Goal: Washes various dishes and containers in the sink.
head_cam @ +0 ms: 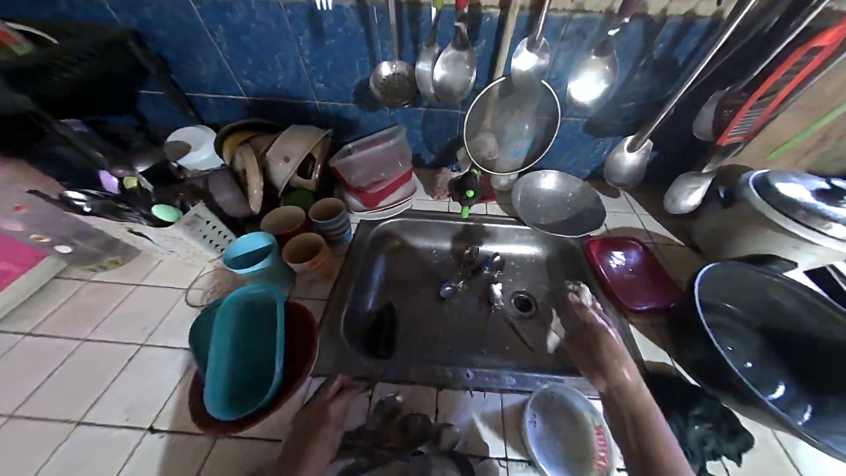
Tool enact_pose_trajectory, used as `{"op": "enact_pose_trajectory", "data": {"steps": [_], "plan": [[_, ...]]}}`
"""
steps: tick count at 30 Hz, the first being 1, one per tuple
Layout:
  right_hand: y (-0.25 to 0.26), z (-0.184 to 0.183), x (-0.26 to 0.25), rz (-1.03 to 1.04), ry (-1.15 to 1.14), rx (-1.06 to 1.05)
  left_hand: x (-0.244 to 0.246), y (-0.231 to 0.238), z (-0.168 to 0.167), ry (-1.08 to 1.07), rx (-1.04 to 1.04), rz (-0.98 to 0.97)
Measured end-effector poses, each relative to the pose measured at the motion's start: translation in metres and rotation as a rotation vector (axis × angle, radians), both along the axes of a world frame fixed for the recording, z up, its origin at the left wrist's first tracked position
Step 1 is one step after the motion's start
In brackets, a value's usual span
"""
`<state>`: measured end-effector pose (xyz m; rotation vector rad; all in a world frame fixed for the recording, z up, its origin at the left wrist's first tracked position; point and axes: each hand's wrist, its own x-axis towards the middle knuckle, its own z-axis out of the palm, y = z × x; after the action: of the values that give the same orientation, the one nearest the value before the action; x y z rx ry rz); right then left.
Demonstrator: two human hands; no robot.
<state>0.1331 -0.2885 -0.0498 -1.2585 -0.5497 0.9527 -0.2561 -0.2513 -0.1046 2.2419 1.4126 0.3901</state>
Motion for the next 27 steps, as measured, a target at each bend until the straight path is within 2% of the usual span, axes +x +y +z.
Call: {"op": "enact_pose_trajectory", "data": {"steps": [3, 5, 8, 10, 12, 15, 16, 18, 20, 22, 24, 27], "plan": [[-0.045, 0.0, 0.009, 0.145, -0.364, -0.123, -0.018, 0.001, 0.004, 0.097, -0.143, -0.043], [-0.068, -0.001, 0.008, 0.28, -0.56, -0.224, -0.006, 0.017, 0.015, 0.137, -0.18, -0.124], [-0.083, 0.007, -0.004, 0.553, -0.895, -0.487, 0.055, 0.056, 0.026, 0.086, -0.079, -0.204], [-0.086, 0.01, -0.013, 0.748, -1.086, -0.626, 0.113, 0.093, 0.033, 0.177, -0.174, -0.24], [-0.089, 0.004, -0.025, 0.806, -1.214, -0.705, 0.165, 0.131, 0.015, 0.249, -0.283, -0.251], [-0.097, -0.012, -0.037, 0.707, -1.334, -0.661, 0.222, 0.167, -0.043, 0.081, -0.33, -0.155], [-0.097, -0.014, -0.036, 0.698, -1.322, -0.649, 0.237, 0.175, -0.058, 0.052, -0.336, -0.133], [-0.096, -0.011, -0.027, 0.738, -1.218, -0.647, 0.259, 0.185, -0.072, 0.217, -0.245, -0.204], [-0.098, -0.007, -0.011, 0.667, -1.088, -0.5, 0.271, 0.185, -0.075, 0.287, -0.195, -0.208], [-0.094, 0.001, 0.001, 0.505, -0.866, -0.361, 0.272, 0.183, -0.078, 0.257, -0.237, -0.18], [-0.081, 0.0, 0.009, 0.309, -0.546, -0.229, 0.27, 0.187, -0.077, 0.287, -0.32, -0.17], [-0.039, -0.005, 0.013, -0.017, -0.112, -0.058, 0.264, 0.185, -0.062, 0.259, -0.372, -0.208]]}}
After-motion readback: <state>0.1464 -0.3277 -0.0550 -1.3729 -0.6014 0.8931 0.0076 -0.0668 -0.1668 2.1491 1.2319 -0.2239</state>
